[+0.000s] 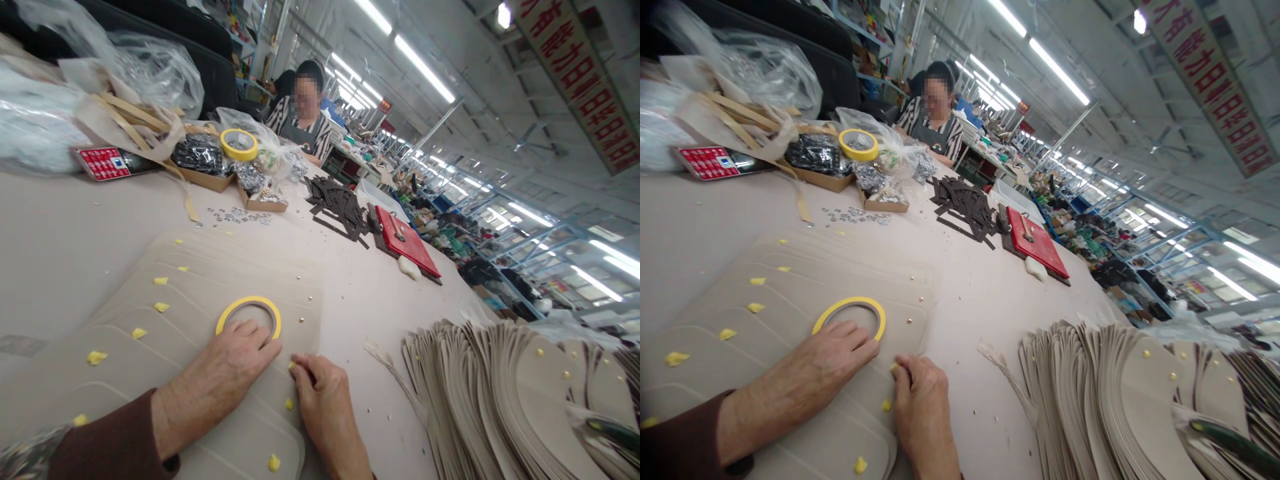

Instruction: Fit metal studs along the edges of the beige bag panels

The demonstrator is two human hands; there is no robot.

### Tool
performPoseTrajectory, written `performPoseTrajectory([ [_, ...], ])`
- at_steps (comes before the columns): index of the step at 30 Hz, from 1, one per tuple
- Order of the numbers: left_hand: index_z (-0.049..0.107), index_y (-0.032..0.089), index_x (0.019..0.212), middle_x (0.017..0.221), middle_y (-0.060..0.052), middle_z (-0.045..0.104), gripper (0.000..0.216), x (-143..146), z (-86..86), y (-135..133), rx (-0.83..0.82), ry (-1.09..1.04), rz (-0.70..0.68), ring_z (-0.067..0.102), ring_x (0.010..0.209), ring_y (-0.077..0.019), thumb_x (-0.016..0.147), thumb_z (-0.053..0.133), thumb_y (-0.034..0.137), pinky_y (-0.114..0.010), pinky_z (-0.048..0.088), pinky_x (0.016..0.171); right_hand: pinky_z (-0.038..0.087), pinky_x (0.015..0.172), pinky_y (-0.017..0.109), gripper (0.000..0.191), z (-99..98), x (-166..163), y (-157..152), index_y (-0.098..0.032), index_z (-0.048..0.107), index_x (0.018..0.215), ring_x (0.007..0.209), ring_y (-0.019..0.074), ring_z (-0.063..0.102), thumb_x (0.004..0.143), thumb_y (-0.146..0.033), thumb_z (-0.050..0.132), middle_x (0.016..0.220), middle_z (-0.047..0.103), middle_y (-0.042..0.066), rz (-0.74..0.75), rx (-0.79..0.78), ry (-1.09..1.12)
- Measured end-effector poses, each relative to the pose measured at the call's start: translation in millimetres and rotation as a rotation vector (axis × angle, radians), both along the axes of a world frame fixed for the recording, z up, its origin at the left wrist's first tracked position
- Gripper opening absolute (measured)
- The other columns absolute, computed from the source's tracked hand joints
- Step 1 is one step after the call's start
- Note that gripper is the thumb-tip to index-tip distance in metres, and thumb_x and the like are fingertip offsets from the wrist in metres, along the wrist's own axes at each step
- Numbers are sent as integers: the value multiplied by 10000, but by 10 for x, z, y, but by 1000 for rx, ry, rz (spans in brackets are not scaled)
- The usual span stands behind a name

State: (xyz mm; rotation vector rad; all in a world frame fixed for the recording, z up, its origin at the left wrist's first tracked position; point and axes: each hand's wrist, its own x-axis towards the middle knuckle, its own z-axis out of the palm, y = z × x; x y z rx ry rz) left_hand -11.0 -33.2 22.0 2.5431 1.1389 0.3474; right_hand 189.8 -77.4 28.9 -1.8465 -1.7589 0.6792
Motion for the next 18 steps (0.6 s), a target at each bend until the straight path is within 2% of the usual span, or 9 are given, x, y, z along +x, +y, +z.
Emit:
performPoseTrajectory([
  [2, 632, 159, 1077, 1036, -88, 590, 292, 3, 0, 5, -1, -2, 2, 512, 946, -315, 931, 468, -33, -528, 473, 888, 536, 632, 283, 439, 20, 56, -16, -148, 648, 1308, 643, 181, 669, 912, -312, 551, 758, 718, 47, -105, -107, 179],
  [3, 631, 160, 1080, 1039, -87, 592, 297, 6, 5, 8, -5, 2, 3, 513, 949, -314, 930, 466, -35, -526, 476, 890, 528, 589, 269, 471, 28, 82, -28, -136, 619, 1327, 614, 171, 654, 918, -358, 545, 744, 703, 37, -140, -132, 249],
  [5, 632, 164, 1075, 1044, -85, 594, 307, 14, 21, 10, -25, 24, 0, 516, 953, -314, 926, 461, -41, -525, 477, 897, 513, 597, 254, 358, 29, 113, -60, -151, 690, 1143, 648, 161, 652, 928, -392, 538, 767, 702, 42, -127, -95, 259],
  [7, 633, 168, 1064, 1047, -86, 593, 317, 18, 35, 7, -31, 28, 2, 517, 957, -316, 922, 448, -47, -530, 475, 902, 491, 667, 256, 248, 3, 105, -95, -174, 722, 899, 711, 158, 655, 934, -339, 541, 776, 707, 44, -28, 28, 119],
  [9, 630, 168, 1048, 1047, -89, 587, 317, 16, 36, -3, -19, 8, 7, 512, 964, -322, 919, 438, -48, -533, 471, 898, 462, 695, 265, 237, -42, 67, -117, -188, 728, 833, 736, 161, 656, 940, -253, 526, 775, 706, 39, 76, 148, -26],
  [11, 628, 166, 1038, 1038, -91, 581, 334, 11, 24, -15, 1, -28, 9, 505, 957, -324, 905, 422, -60, -532, 466, 887, 448, 693, 272, 235, -86, 20, -114, -187, 734, 851, 728, 167, 661, 942, -194, 517, 766, 700, 39, 119, 238, -123],
  [13, 627, 161, 1026, 1018, -92, 576, 360, 6, 1, -26, 11, -38, 11, 498, 939, -323, 879, 404, -80, -527, 457, 872, 439, 686, 273, 215, -107, -20, -86, -187, 735, 840, 713, 168, 663, 932, -161, 542, 753, 698, 36, 104, 241, -168],
  [18, 613, 158, 944, 935, -78, 555, 310, -17, -82, -15, 52, -128, 7, 474, 864, -309, 861, 433, -79, -479, 417, 803, 414, 683, 253, 171, -11, -91, 5, -187, 742, 782, 708, 144, 640, 852, -86, 624, 750, 689, 20, 25, 102, -134],
])
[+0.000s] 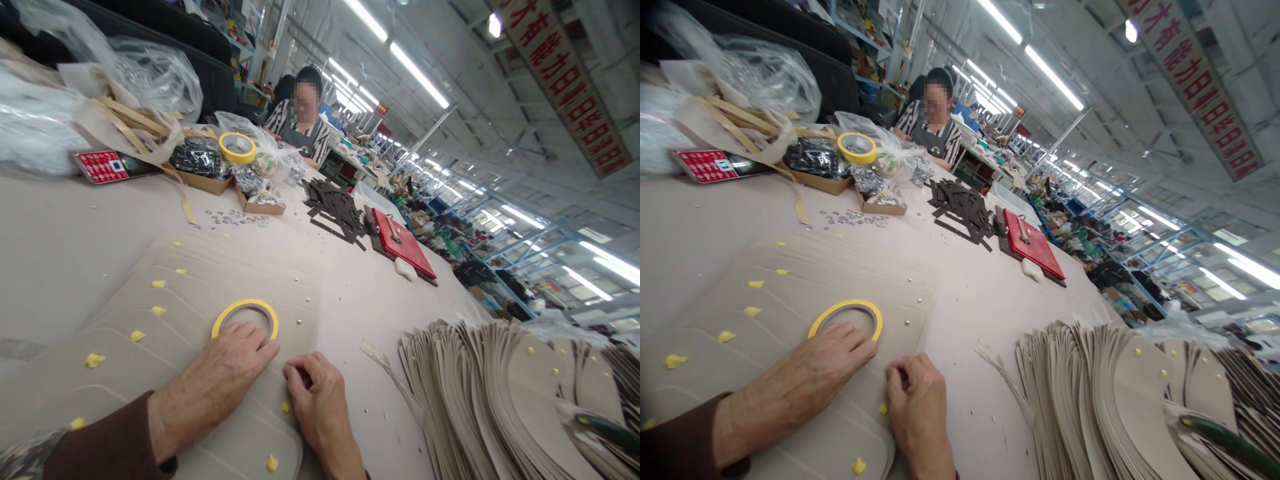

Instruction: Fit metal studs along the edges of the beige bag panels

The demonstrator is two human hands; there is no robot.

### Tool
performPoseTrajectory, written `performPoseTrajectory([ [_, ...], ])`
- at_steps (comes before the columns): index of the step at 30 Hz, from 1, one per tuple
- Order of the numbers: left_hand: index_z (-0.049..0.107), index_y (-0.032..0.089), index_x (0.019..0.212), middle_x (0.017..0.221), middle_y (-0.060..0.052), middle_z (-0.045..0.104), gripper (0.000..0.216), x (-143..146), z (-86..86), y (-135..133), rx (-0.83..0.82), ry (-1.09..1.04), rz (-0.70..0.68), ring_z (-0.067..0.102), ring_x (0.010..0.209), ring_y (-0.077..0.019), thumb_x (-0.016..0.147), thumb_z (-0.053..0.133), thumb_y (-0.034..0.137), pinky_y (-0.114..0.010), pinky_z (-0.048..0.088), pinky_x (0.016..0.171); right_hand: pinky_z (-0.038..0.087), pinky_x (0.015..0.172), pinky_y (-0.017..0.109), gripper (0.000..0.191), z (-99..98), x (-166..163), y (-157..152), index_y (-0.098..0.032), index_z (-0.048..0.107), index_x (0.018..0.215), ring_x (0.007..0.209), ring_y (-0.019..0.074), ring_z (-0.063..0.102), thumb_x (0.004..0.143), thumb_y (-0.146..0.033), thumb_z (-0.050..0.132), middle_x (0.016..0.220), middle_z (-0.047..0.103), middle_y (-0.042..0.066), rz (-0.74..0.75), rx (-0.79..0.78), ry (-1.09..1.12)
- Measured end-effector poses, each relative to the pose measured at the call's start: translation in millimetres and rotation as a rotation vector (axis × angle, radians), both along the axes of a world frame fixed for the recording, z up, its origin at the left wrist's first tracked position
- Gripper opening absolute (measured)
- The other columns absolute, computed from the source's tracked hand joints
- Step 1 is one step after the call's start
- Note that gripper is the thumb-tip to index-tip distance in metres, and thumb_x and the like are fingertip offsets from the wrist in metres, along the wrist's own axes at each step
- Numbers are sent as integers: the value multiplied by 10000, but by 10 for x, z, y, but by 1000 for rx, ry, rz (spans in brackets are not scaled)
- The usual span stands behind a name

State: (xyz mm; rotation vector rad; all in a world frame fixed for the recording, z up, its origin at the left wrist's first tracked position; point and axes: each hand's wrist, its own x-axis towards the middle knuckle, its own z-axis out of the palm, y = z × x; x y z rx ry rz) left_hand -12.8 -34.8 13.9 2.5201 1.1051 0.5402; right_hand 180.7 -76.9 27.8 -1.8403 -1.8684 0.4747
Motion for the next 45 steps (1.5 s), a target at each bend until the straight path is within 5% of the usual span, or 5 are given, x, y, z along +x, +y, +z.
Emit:
performPoseTrajectory([
  [6, 586, 186, 1069, 921, -26, 580, 326, -79, -23, 52, 124, -291, -80, 540, 812, -216, 963, 362, -25, -323, 426, 712, 409, 693, 261, 199, 201, 5, 7, -189, 745, 725, 718, 144, 615, 819, -78, 609, 736, 686, 15, 58, -195, 22],
  [14, 382, 221, 1468, 1256, -13, 667, 364, -70, 53, 49, 344, -404, -96, 624, 1173, -66, 1140, 234, 278, -101, 368, 1080, 523, 734, 215, 234, 256, -52, 46, -175, 708, 1073, 788, 127, 651, 888, -95, 589, 879, 721, 34, 257, 378, 291],
  [28, 554, 229, 951, 804, 27, 617, 251, -46, 244, 59, 146, -421, -112, 630, 682, -132, 1021, 342, 115, -216, 466, 599, 438, 534, 234, 205, 194, -192, 173, -184, 619, 798, 552, 118, 575, 866, -67, 465, 613, 605, -3, 311, 793, -39],
  [36, 484, 226, 909, 776, 5, 507, 278, 60, 364, 78, 359, -431, -70, 509, 613, -178, 1017, 277, 75, -307, 356, 535, 456, 426, 215, 276, 332, -262, 336, -158, 619, 662, 412, 114, 533, 729, -425, 639, 479, 583, 1, -203, -54, 795],
  [45, 575, 185, 896, 836, -44, 568, 300, 43, -91, 210, 341, -7, 31, 596, 736, -273, 813, 497, -92, -382, 501, 622, 467, 483, 205, 417, 163, 31, 465, -96, 690, 789, 471, 104, 568, 699, -504, 694, 592, 634, 33, -301, -256, 722],
])
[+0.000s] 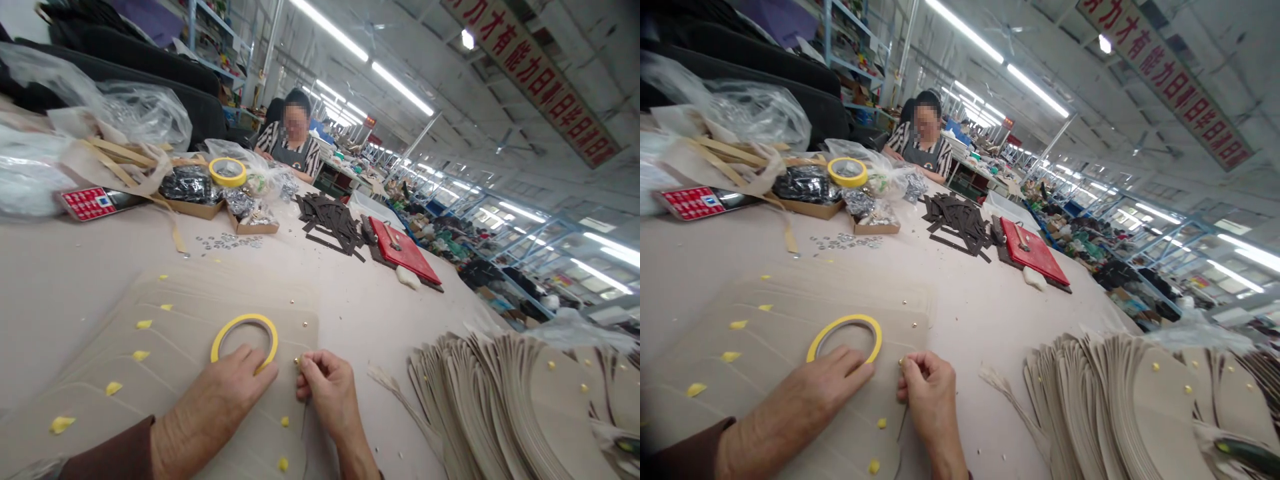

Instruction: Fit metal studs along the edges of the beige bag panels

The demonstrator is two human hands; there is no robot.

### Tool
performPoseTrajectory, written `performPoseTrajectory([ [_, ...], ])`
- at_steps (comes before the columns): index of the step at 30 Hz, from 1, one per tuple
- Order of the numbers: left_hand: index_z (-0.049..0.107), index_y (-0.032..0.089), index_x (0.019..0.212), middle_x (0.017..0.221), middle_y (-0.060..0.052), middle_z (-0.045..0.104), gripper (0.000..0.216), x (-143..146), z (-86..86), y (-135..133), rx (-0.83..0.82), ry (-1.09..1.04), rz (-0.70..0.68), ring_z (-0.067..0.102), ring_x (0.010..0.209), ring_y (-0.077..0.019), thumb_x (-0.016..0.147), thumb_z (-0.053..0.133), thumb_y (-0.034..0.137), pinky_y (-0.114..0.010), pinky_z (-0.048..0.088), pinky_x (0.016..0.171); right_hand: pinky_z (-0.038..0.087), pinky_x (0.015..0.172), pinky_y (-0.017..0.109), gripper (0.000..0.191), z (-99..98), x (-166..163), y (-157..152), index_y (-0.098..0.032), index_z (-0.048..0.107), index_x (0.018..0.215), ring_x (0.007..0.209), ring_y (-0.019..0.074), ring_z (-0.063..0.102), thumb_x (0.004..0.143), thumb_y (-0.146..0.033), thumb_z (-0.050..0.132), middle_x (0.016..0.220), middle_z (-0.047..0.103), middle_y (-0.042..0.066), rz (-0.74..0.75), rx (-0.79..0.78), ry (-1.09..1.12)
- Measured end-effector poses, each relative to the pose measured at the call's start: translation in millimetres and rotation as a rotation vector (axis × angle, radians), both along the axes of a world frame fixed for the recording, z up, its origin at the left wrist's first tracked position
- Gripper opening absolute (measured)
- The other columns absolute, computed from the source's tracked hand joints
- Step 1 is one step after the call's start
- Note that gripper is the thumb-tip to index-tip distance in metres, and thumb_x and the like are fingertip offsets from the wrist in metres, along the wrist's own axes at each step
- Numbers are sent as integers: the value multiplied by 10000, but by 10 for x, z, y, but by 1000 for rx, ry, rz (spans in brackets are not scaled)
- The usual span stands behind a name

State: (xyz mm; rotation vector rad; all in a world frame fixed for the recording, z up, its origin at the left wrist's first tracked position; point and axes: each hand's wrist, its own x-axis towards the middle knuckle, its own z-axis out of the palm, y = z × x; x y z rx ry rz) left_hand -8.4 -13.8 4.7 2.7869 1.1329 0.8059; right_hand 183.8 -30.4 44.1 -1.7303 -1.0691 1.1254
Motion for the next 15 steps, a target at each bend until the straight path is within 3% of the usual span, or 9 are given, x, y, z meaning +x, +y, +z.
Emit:
performPoseTrajectory([
  [4, 652, 183, 956, 935, -74, 606, 321, 47, 53, 8, -259, 175, 30, 625, 857, -300, 867, 482, -75, -478, 605, 746, 466, 512, 218, 329, -61, -15, -17, -127, 705, 752, 517, 114, 549, 785, -444, 624, 595, 626, 25, 62, 32, -169],
  [8, 670, 201, 1039, 1031, -78, 614, 392, 84, 196, -13, -450, 244, 65, 622, 970, -287, 925, 408, -68, -513, 605, 866, 436, 581, 249, 312, -121, -17, 1, -170, 727, 734, 586, 142, 593, 846, -391, 539, 631, 676, 30, 131, 179, -446],
  [12, 670, 195, 1019, 1004, -81, 610, 385, 77, 147, -22, -414, 232, 64, 622, 949, -297, 908, 419, -74, -533, 608, 851, 437, 654, 272, 308, -167, -30, 22, -184, 708, 729, 648, 159, 645, 881, -355, 501, 688, 711, 36, 180, 263, -581],
  [15, 658, 178, 953, 947, -81, 603, 371, 62, 41, -15, -282, 155, 57, 626, 875, -294, 859, 428, -97, -514, 627, 778, 448, 639, 274, 268, -174, -27, 16, -186, 707, 981, 608, 167, 642, 878, -363, 535, 641, 683, 13, 145, 219, -554],
])
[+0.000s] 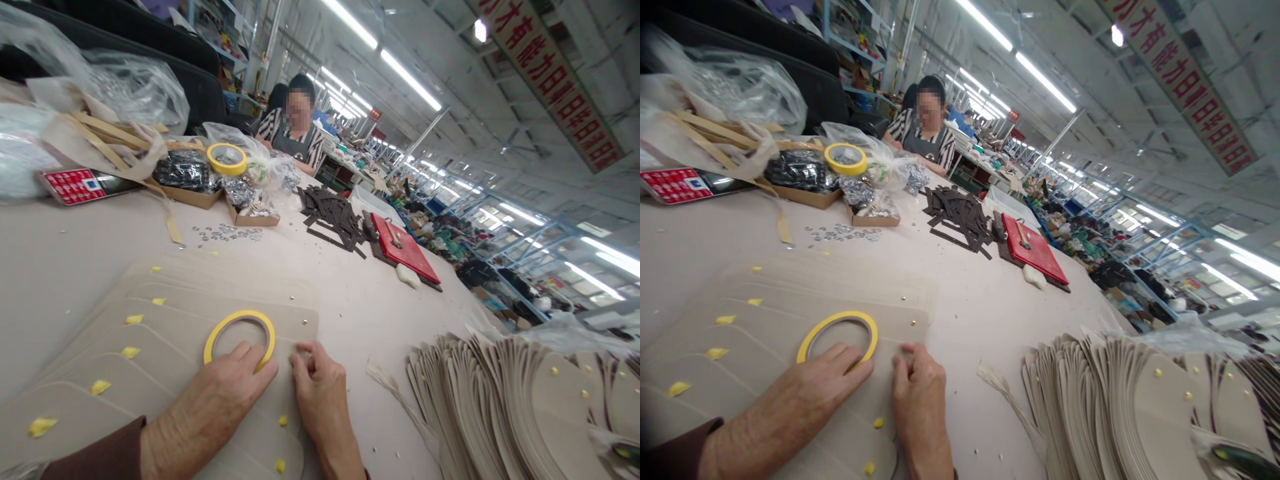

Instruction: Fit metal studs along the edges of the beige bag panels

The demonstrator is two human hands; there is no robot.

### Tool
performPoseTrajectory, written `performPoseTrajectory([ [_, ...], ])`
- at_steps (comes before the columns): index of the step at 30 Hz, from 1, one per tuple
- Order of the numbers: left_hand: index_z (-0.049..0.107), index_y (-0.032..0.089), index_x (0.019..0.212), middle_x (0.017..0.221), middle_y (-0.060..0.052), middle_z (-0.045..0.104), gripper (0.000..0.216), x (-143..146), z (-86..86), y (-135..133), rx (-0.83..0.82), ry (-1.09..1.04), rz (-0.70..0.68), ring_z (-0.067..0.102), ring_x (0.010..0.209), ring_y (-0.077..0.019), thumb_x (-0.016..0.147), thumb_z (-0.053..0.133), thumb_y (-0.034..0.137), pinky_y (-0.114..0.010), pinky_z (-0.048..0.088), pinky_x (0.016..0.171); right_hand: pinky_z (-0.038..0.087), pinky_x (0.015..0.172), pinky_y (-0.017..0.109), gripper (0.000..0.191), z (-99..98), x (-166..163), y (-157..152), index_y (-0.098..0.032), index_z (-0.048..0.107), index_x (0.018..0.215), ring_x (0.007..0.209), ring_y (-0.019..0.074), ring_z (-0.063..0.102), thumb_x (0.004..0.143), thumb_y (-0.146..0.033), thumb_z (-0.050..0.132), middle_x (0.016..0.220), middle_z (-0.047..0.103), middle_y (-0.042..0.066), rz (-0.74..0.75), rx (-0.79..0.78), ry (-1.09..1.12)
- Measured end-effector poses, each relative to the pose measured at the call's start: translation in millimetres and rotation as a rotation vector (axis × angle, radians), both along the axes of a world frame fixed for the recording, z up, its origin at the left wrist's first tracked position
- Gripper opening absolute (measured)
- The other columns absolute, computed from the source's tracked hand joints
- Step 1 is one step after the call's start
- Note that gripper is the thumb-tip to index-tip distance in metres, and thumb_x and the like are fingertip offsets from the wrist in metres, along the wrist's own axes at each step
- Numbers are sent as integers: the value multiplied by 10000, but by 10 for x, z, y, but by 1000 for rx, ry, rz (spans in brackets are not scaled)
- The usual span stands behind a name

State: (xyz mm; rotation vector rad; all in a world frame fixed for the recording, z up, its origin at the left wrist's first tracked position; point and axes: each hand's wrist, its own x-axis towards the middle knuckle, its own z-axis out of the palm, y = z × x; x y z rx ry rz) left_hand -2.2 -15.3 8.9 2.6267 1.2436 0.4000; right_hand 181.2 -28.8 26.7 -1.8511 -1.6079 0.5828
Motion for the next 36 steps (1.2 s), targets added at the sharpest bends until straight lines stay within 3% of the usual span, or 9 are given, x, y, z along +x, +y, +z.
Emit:
performPoseTrajectory([
  [2, 646, 169, 904, 898, -78, 596, 352, -3, -52, 8, 89, -50, -8, 623, 814, -291, 819, 445, -107, -496, 635, 719, 442, 546, 262, 350, -2, 25, -26, -175, 637, 1115, 521, 163, 601, 879, -420, 552, 584, 629, -19, -80, -64, 123],
  [5, 621, 163, 840, 831, -66, 573, 307, 5, -89, 11, 209, -113, -20, 607, 743, -290, 777, 480, -102, -468, 630, 638, 451, 494, 250, 320, -37, 75, -92, -184, 627, 951, 522, 158, 592, 908, -486, 529, 608, 620, -6, -91, -97, 266],
  [10, 647, 159, 913, 868, -64, 582, 318, -7, -82, 16, 180, -78, -14, 612, 776, -292, 802, 499, -100, -462, 618, 646, 484, 702, 268, 242, -172, 54, -132, -212, 731, 864, 737, 163, 674, 935, -310, 521, 803, 734, 32, 82, 200, -35],
  [13, 660, 156, 984, 946, -70, 595, 297, -65, -40, 95, 92, -79, 3, 607, 864, -293, 855, 534, -80, -480, 609, 733, 476, 710, 288, 278, -188, -7, -79, -198, 722, 823, 730, 171, 668, 936, -259, 475, 776, 723, 37, 87, 235, -115],
  [16, 656, 140, 1042, 1027, -81, 600, 271, -131, 13, 224, 73, -121, 42, 579, 974, -297, 886, 561, -61, -504, 574, 861, 505, 710, 300, 270, -122, -36, -17, -189, 728, 817, 733, 185, 670, 908, -306, 502, 770, 717, 49, 24, 120, -13],
  [20, 651, 139, 1036, 1048, -86, 596, 253, -177, 44, 336, -3, -112, 86, 545, 1016, -297, 926, 518, -46, -498, 522, 909, 426, 389, 234, 376, -31, 10, 33, -177, 626, 807, 437, 122, 526, 886, -528, 519, 638, 546, -21, -145, -203, 360],
  [22, 644, 142, 1046, 1051, -87, 591, 252, -185, 31, 344, -16, -107, 81, 531, 1024, -301, 936, 506, -37, -490, 500, 907, 380, 336, 206, 408, -14, 58, 49, -182, 612, 870, 398, 97, 488, 899, -571, 491, 665, 511, -38, -142, -234, 423],
  [30, 584, 177, 959, 887, -31, 576, 303, -259, -35, 218, 155, -245, -159, 532, 794, -258, 888, 439, -79, -393, 424, 713, 372, 465, 193, 320, -4, 191, 82, -169, 744, 906, 538, 100, 495, 906, -402, 524, 652, 594, 2, 12, -124, 240],
  [36, 495, 210, 1293, 1050, -8, 673, 298, -283, 56, 157, 284, -540, -276, 648, 951, -127, 1104, 272, 155, -190, 483, 854, 467, 587, 223, 236, 95, 87, -73, -174, 756, 964, 628, 122, 587, 898, -333, 595, 729, 697, 27, 55, 47, 360],
])
